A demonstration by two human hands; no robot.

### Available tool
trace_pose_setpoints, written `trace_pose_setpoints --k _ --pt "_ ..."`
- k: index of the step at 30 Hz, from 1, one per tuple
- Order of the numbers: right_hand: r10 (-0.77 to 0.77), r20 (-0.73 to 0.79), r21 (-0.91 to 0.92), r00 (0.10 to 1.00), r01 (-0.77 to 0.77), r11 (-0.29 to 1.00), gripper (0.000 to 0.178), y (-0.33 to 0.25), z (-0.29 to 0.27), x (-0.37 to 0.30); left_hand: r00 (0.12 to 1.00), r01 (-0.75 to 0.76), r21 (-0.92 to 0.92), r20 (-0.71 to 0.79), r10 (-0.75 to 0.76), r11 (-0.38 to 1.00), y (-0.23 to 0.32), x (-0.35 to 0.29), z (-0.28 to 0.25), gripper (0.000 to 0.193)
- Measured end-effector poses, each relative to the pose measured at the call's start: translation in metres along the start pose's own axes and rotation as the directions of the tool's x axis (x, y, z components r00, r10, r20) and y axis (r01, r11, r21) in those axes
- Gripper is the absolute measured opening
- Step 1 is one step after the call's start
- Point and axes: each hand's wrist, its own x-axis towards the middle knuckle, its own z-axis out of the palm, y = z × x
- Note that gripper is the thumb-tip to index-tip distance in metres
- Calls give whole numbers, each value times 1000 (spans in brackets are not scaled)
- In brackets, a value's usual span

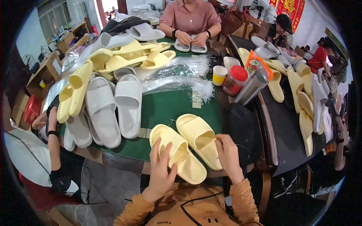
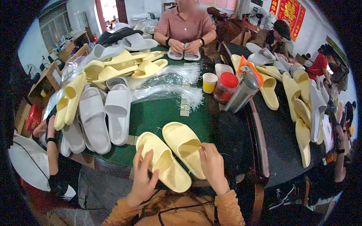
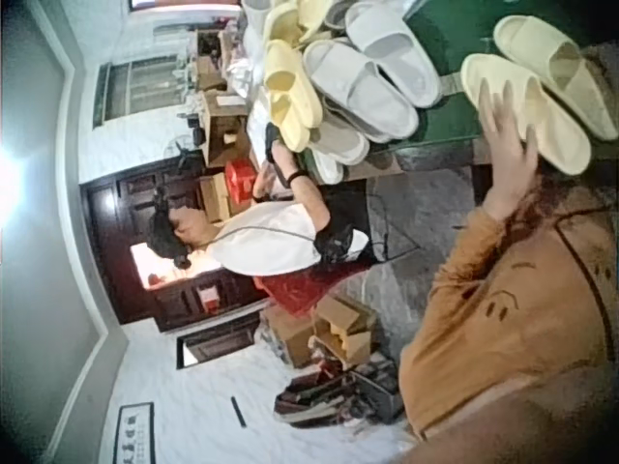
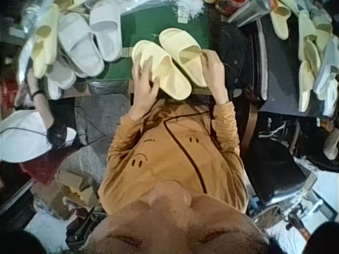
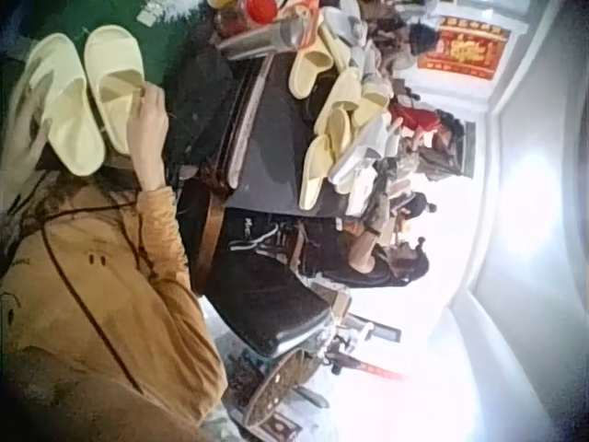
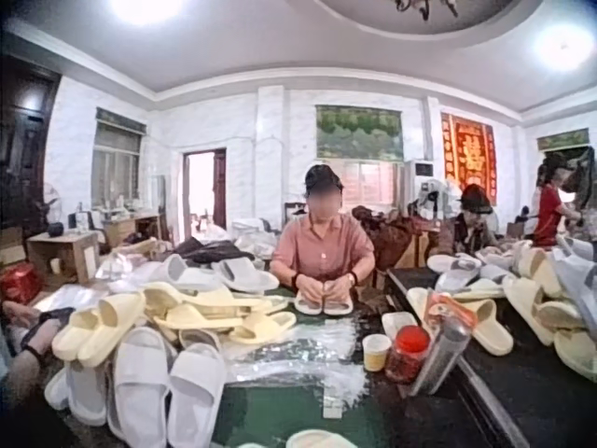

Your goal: Manually stitching and assembling yellow plastic sandals at a workbench in a factory setting.

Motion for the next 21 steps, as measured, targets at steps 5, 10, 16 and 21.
trace_pose_setpoints --k 5,10,16,21 --pt "-115 -17 -186 993 109 977 28 24 1 -4 976 -65 131 217 35 989 16 -20 14 75" --pt "-77 76 -118 994 86 989 24 21 9 -10 972 -45 142 237 10 989 7 -24 17 75" --pt "-51 219 -99 974 74 992 15 19 -7 -13 965 -59 41 256 47 997 -16 0 -3 67" --pt "-114 419 106 901 76 991 8 8 -17 -13 980 -61 25 189 55 998 -32 11 -15 47"
